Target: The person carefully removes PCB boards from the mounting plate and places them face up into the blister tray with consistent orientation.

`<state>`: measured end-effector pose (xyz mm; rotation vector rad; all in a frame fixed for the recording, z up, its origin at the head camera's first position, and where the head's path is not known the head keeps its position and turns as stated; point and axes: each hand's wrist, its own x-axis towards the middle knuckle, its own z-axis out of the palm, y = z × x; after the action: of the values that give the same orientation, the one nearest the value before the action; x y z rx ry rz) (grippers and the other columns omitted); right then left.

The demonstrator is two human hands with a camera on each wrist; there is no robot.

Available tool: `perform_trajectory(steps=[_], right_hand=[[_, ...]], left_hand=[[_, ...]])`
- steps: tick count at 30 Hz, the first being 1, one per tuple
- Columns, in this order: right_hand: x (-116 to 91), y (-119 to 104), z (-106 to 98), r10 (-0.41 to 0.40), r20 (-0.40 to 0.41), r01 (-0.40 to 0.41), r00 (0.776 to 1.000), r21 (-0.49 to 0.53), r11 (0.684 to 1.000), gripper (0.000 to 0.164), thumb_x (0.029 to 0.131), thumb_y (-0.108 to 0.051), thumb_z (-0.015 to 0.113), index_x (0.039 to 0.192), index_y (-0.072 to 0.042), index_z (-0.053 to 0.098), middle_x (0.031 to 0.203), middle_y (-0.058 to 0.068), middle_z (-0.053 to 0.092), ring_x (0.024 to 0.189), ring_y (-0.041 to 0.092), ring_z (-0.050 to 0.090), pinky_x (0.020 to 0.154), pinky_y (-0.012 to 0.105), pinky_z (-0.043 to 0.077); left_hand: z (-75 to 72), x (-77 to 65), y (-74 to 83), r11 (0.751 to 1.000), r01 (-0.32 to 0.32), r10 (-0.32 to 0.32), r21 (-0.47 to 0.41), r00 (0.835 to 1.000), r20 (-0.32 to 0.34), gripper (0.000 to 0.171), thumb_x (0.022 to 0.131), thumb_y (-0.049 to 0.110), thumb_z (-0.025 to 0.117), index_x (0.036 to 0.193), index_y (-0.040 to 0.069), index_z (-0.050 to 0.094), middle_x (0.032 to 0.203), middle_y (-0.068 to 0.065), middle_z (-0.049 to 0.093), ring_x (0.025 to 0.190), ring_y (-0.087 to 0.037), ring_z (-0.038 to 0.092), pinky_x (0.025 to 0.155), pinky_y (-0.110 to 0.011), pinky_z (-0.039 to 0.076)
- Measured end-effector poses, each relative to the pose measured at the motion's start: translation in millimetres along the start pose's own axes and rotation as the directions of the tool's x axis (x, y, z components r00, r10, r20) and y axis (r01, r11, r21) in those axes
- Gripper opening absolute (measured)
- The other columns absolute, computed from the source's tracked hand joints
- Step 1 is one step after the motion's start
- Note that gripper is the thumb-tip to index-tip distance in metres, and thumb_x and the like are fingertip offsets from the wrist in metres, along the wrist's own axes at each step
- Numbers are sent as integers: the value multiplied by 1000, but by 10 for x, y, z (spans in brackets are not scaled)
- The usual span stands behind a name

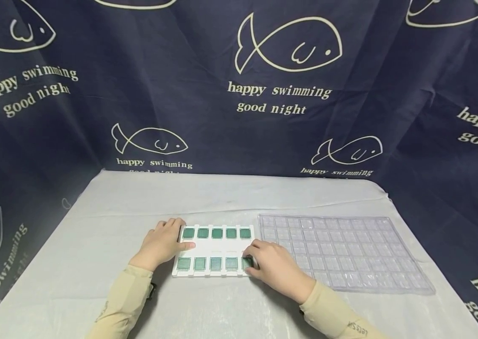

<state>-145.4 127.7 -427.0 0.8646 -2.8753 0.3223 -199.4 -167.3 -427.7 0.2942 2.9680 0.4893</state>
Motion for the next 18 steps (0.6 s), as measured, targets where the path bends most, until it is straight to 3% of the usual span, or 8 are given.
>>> perform_trajectory(steps=[8,18], right_hand=[[33,19,-13,-66,4,66,998,-17,998,27,80,-29,86,99,-14,75,93,-5,70,75,5,62,75,33,57],[81,83,-45,-65,39,64,997,26,998,30,78,-31,86,99,-14,73,93,-5,68,68,2,52,65,26,53]], left_hand=[[4,-9,-8,1000,-1,1,1,1000,0,64,85,49,77,130,7,57,128,-13,63,116,-39,57,97,-63,49],[4,1,7,1000,0,0,0,1000,-4,64,86,48,77,130,7,57,129,-13,63,118,-39,57,99,-62,49]])
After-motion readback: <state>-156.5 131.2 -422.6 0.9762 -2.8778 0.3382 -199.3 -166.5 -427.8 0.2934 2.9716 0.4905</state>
